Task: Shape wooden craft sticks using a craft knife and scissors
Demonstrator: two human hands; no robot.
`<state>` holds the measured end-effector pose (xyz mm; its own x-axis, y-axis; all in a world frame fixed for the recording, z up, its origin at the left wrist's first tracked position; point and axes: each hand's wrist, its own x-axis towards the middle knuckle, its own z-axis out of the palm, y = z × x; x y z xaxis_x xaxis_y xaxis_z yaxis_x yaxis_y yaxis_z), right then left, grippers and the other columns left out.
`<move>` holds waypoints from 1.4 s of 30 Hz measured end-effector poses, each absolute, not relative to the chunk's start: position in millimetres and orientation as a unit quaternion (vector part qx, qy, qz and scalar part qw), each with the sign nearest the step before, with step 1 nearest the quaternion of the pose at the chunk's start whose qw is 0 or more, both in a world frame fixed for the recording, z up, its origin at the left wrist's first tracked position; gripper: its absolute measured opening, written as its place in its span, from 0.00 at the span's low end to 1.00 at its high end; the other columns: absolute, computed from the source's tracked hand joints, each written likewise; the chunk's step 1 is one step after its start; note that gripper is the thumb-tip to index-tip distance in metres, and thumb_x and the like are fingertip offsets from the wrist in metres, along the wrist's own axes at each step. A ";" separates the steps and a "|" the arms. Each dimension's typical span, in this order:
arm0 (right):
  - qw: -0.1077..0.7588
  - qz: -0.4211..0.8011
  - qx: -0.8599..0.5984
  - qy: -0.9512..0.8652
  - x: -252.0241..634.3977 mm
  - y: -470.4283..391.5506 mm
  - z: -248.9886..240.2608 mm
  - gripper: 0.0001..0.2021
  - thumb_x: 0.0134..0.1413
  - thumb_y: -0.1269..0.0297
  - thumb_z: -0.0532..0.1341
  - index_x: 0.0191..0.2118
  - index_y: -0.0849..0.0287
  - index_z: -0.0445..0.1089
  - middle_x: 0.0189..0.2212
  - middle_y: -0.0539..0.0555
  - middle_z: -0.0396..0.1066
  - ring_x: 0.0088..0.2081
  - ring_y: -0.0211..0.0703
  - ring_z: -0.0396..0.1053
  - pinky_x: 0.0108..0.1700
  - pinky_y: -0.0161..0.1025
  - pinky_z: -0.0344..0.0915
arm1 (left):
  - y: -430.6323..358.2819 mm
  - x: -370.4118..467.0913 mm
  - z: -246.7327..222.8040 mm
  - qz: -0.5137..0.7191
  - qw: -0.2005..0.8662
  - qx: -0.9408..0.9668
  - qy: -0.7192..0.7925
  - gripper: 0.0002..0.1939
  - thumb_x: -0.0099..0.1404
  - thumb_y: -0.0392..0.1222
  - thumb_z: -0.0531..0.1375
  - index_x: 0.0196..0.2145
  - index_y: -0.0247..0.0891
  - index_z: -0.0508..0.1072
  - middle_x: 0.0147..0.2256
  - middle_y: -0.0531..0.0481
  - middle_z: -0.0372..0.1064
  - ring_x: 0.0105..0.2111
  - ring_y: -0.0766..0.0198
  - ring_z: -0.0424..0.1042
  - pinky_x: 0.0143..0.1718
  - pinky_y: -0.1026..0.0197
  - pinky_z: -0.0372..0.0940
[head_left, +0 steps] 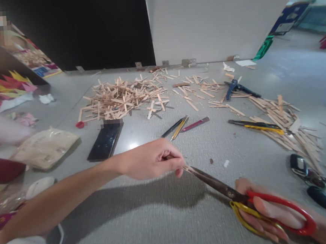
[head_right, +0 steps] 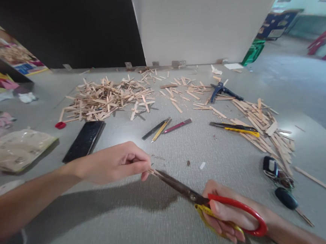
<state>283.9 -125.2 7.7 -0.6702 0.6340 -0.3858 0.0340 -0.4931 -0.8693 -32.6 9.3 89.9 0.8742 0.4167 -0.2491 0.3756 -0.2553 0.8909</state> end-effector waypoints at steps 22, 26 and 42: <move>0.129 0.703 -0.444 -0.540 269.9 -122.9 26.0 0.39 0.55 0.18 0.54 0.20 0.53 0.56 0.13 0.41 0.52 0.11 0.25 0.44 0.12 0.27 0.43 | 10.8 -30.0 91.6 0.021 0.573 0.747 0.337 0.20 0.77 0.52 0.56 0.33 0.36 0.76 0.18 0.62 0.48 0.18 0.69 0.47 0.21 0.63 0.44; 0.177 0.750 -0.387 -0.506 272.1 -126.0 23.1 0.40 0.58 0.17 0.49 0.26 0.54 0.62 0.14 0.43 0.56 0.11 0.29 0.50 0.15 0.29 0.51 | 12.2 -31.5 94.7 -0.005 0.532 0.783 0.322 0.22 0.77 0.49 0.54 0.31 0.35 0.78 0.20 0.59 0.49 0.20 0.68 0.47 0.22 0.62 0.43; 0.167 0.793 -0.349 -0.471 268.8 -124.2 19.0 0.41 0.57 0.16 0.49 0.25 0.56 0.64 0.15 0.44 0.59 0.11 0.31 0.54 0.13 0.27 0.55 | 6.3 -31.0 91.7 -0.036 0.505 0.803 0.314 0.20 0.74 0.45 0.55 0.28 0.35 0.78 0.20 0.58 0.54 0.20 0.68 0.51 0.22 0.63 0.47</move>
